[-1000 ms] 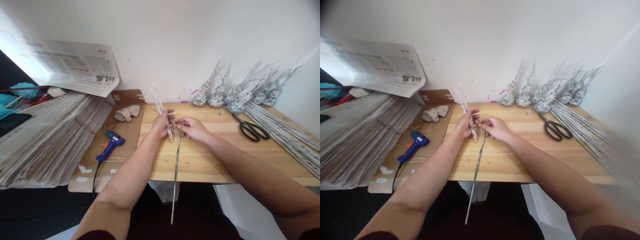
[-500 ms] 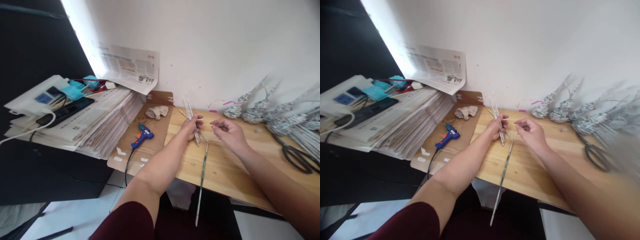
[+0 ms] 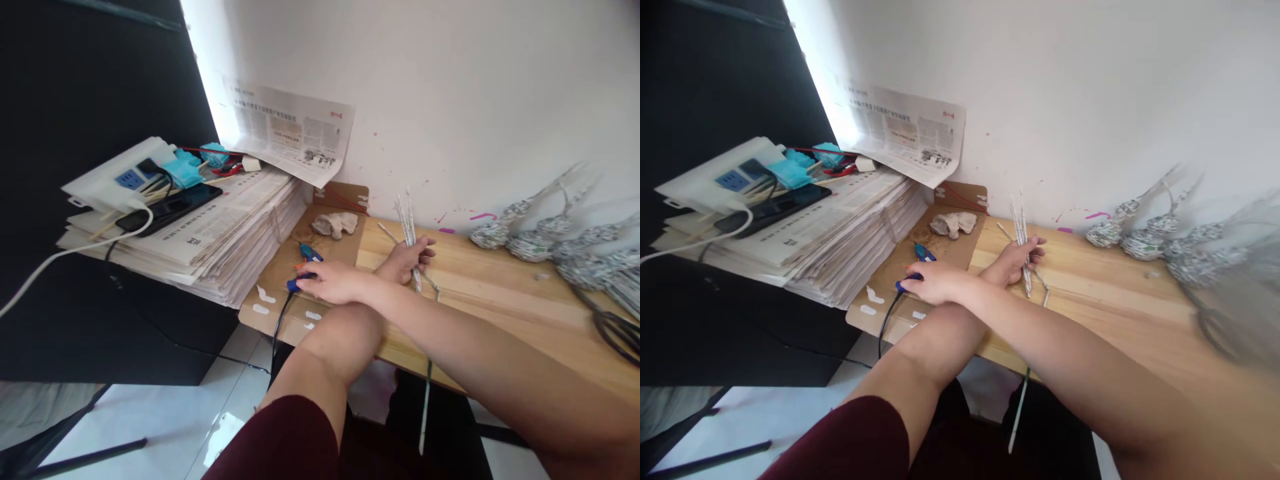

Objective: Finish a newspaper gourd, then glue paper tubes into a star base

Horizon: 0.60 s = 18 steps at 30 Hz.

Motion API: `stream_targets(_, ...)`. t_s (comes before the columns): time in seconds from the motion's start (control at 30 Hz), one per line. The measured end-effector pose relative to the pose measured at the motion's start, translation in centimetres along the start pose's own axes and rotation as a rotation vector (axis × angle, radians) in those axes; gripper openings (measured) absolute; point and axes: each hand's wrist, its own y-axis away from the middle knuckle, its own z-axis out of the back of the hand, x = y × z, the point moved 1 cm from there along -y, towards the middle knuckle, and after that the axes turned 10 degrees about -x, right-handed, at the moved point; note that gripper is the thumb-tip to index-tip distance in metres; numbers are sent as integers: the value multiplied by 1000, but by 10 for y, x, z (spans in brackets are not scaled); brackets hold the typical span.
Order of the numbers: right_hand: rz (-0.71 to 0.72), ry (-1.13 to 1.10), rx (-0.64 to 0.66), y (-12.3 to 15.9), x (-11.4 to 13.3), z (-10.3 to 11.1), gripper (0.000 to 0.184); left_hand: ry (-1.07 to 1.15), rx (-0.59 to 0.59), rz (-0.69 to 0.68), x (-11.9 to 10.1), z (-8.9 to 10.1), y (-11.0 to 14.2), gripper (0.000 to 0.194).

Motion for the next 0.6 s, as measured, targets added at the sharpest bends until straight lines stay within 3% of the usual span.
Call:
stream_targets(0.17,-151,-14,-63,-18,2,-14,40,-35,10,-15,2,-1,-2,14)
stream_targets(0.37,-222,-459,-377,-14,-7,-18,32,-51,18,-20,3,-1,-2,11)
stream_targets(0.5,-126,-887,-497,-4,1,-8,30,-63,3,-13,2,0,1,9)
stream_targets(0.6,-6,-1164,-608,13,10,18,37,-60,-43,-10,2,0,3,12)
